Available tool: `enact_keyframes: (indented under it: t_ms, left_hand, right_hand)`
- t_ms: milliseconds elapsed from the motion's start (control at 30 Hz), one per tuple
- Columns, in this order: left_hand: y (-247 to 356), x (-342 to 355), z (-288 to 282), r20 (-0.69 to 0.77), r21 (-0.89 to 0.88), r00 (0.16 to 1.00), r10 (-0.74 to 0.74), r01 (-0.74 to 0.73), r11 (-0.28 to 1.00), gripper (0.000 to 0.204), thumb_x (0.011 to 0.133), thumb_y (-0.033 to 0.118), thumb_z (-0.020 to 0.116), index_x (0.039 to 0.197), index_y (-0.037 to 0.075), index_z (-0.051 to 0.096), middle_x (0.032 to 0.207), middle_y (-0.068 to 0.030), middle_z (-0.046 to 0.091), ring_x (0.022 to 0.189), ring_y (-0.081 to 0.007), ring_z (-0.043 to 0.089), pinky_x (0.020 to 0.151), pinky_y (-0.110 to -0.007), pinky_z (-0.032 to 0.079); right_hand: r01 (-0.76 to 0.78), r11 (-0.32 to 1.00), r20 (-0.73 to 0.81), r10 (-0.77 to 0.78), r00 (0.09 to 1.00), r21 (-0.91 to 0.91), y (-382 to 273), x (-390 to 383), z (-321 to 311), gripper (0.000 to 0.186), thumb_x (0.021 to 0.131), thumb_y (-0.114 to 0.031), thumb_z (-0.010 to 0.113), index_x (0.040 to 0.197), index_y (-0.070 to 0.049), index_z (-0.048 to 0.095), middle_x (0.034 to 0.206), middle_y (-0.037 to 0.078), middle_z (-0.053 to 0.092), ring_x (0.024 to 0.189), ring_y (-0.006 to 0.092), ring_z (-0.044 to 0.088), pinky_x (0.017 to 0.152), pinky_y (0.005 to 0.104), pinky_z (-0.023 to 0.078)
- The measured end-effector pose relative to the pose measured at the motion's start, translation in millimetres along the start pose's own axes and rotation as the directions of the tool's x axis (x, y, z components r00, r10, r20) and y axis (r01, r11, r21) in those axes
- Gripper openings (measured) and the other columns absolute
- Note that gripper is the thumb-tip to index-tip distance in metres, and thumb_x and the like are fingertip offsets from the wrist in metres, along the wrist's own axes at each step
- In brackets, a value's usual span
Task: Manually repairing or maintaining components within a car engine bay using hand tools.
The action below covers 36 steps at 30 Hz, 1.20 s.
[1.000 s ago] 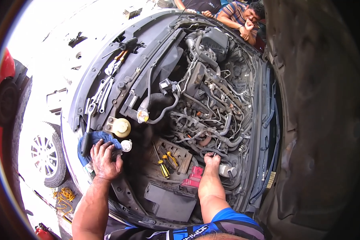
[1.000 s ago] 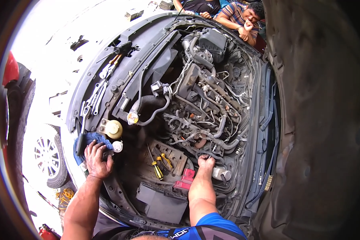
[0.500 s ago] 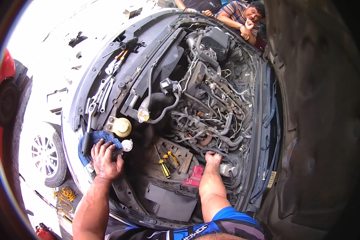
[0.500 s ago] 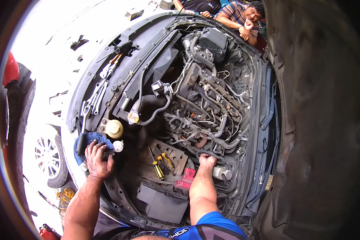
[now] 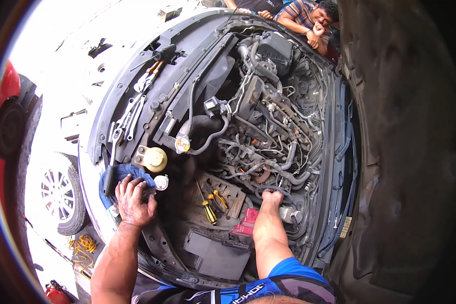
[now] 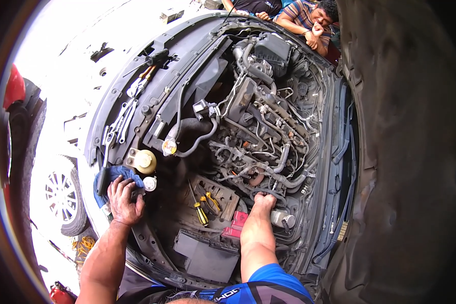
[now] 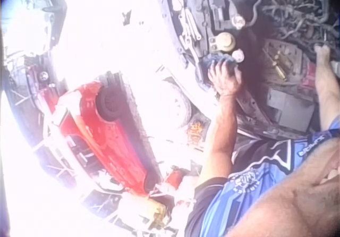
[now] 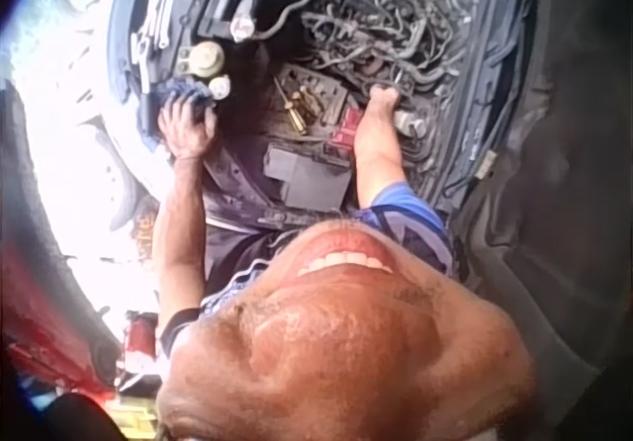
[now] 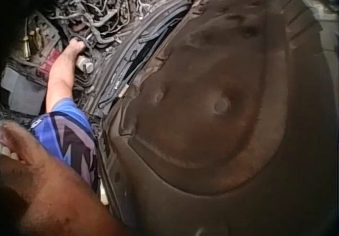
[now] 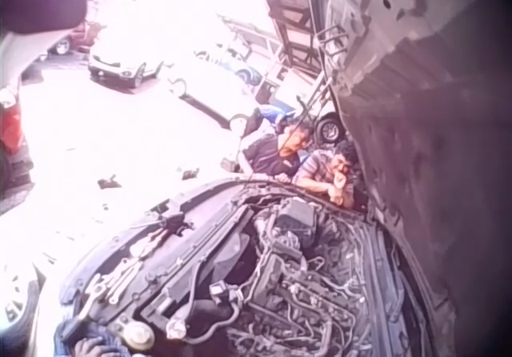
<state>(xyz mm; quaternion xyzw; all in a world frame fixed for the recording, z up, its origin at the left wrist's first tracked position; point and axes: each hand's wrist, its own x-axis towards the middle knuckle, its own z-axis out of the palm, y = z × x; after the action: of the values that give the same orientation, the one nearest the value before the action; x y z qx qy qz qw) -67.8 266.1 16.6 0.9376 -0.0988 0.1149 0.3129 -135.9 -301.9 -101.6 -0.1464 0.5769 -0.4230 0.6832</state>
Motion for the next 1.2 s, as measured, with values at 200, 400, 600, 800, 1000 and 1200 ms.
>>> enact_keyframes:
  t_ms: [200,400,600,800,1000,1200]
  left_hand:
    - [0.9,1.4,1.5,-0.006,-0.007,1.0,0.006,-0.006,1.0,0.038,0.068,0.021,0.067,0.103,0.006,0.064,0.112,-0.0119,0.063,0.121,-0.038,0.051,0.105,-0.056,0.031]
    - [-1.7,-3.0,0.7,-0.017,0.004,1.0,0.001,-0.001,1.0,0.038,0.068,0.021,0.067,0.103,0.006,0.064,0.112,-0.0117,0.063,0.12,-0.0381,0.051,0.104,-0.056,0.032]
    - [2.5,3.5,1.1,-0.023,-0.027,1.0,0.007,-0.008,1.0,0.037,0.067,0.021,0.067,0.102,0.006,0.065,0.111,-0.0119,0.064,0.12,-0.0379,0.051,0.104,-0.056,0.032]
    - [-1.8,-4.9,-0.9,-0.013,0.017,1.0,-0.023,0.023,1.0,0.037,0.067,0.02,0.067,0.102,0.006,0.065,0.111,-0.0119,0.064,0.121,-0.0378,0.051,0.105,-0.056,0.032]
    - [-1.3,-1.8,0.8,-0.014,-0.001,1.0,-0.01,0.01,1.0,0.037,0.067,0.021,0.067,0.102,0.006,0.065,0.111,-0.0115,0.064,0.121,-0.0376,0.051,0.105,-0.056,0.031]
    - [1.0,1.8,2.0,-0.011,-0.013,1.0,0.007,-0.007,1.0,0.039,0.067,0.021,0.068,0.103,0.006,0.064,0.112,-0.0112,0.063,0.122,-0.0377,0.05,0.105,-0.056,0.031]
  right_hand:
    - [0.025,0.998,0.018,-0.026,1.0,0.065,-1.1,-2.8,0.7,0.015,0.089,-0.027,0.051,0.079,-0.019,0.059,0.075,-0.006,0.058,0.062,0.0114,0.05,0.063,0.0301,0.043]
    - [0.018,0.992,-0.119,-0.034,0.992,-0.127,8.7,-30.2,2.1,0.017,0.089,-0.026,0.05,0.077,-0.017,0.059,0.071,-0.004,0.057,0.06,0.0128,0.049,0.062,0.0293,0.044]
    - [0.052,0.994,0.067,-0.059,0.996,0.1,-4.7,8.8,-1.5,0.017,0.087,-0.025,0.052,0.073,-0.017,0.057,0.066,-0.004,0.052,0.056,0.0139,0.045,0.058,0.0302,0.045]
    - [-0.021,0.996,-0.123,0.011,0.992,-0.082,20.4,-44.7,10.5,0.018,0.088,-0.023,0.05,0.074,-0.015,0.058,0.067,-0.003,0.052,0.058,0.0141,0.045,0.058,0.0292,0.043]
    - [0.014,0.995,-0.027,-0.017,0.999,-0.095,6.1,-48.0,10.9,0.022,0.088,-0.021,0.048,0.066,-0.02,0.049,0.057,-0.008,0.043,0.048,0.011,0.035,0.051,0.0255,0.035]
    - [0.005,1.0,0.029,-0.006,1.0,0.019,-1.0,-28.8,6.1,0.023,0.087,-0.02,0.048,0.065,-0.02,0.049,0.058,-0.007,0.044,0.049,0.0108,0.037,0.05,0.0252,0.036]
